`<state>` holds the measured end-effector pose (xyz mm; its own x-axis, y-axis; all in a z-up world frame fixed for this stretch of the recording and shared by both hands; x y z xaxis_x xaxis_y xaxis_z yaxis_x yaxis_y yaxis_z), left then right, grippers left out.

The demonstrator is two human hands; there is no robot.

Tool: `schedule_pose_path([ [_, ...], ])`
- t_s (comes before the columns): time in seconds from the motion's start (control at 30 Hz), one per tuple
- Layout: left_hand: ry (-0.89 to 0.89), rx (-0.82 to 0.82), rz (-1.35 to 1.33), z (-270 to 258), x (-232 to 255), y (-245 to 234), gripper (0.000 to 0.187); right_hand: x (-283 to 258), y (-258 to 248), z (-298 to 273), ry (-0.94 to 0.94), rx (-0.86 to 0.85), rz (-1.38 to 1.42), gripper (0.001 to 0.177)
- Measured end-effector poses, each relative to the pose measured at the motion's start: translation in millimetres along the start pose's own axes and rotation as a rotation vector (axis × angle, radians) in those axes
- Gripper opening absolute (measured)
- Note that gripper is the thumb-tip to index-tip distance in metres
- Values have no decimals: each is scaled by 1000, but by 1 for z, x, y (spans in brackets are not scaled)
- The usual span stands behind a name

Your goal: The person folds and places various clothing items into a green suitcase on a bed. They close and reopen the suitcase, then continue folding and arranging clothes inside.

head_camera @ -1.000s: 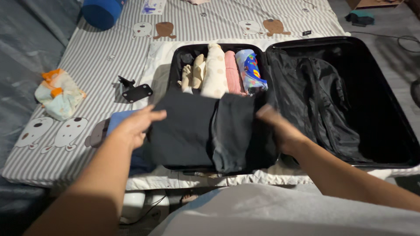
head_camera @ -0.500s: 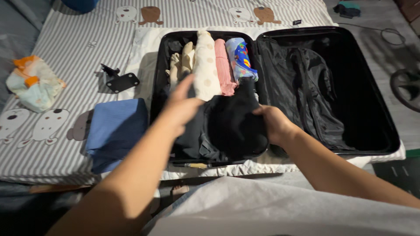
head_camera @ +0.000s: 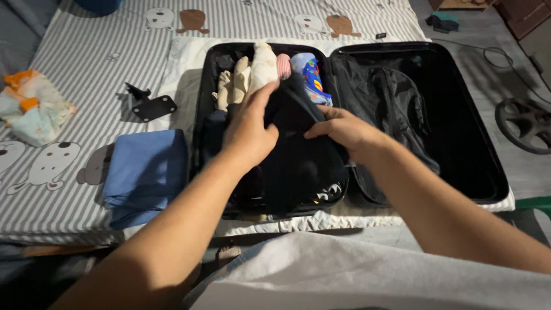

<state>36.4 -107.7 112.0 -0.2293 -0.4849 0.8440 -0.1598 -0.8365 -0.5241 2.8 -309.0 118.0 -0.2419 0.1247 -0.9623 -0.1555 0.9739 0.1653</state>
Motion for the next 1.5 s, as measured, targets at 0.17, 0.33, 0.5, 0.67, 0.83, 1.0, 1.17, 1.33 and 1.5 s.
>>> schedule_pose_path([
  [0.17,371,79,606,-9,21,-31,78,-33,15,22,-394,-310,-869,53],
  [0.33,-67,-24,608,-5,27,-75,29,-54,33,19,-560,-168,-1192,48],
  [0.5,89,197,465,-4,21,-125,31,-78,42,23,-590,-56,-1302,42],
  [0.67,-335,44,449,-16,5,-186,36,-79,74,40,-518,-17,-1155,37],
  [0.83,-505,229,662,-35,-20,-250,45,-76,128,87,-800,-207,-1161,40],
  [1.0,-309,514,654,-46,-58,-293,36,-60,199,139,-917,-247,-1029,30],
  [1.17,-60,733,517,-69,-101,-311,31,-44,238,149,-883,-63,-841,29],
  [1.33,-410,701,384,-60,-150,-312,36,-14,259,140,-980,-159,-815,32],
  [1.5,-789,453,233,-44,-179,-310,36,12,270,137,-771,-145,-934,30],
])
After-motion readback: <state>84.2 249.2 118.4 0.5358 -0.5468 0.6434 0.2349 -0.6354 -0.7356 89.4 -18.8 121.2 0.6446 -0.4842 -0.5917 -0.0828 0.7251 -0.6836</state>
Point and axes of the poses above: each hand's wrist, its own z-axis towards the middle knuckle, its own y-axis out of the palm, x = y × z, the point moved 2 cm from there along z, towards the middle knuckle, and after that the axes turned 13 degrees about -y, right-handed, at the moved point
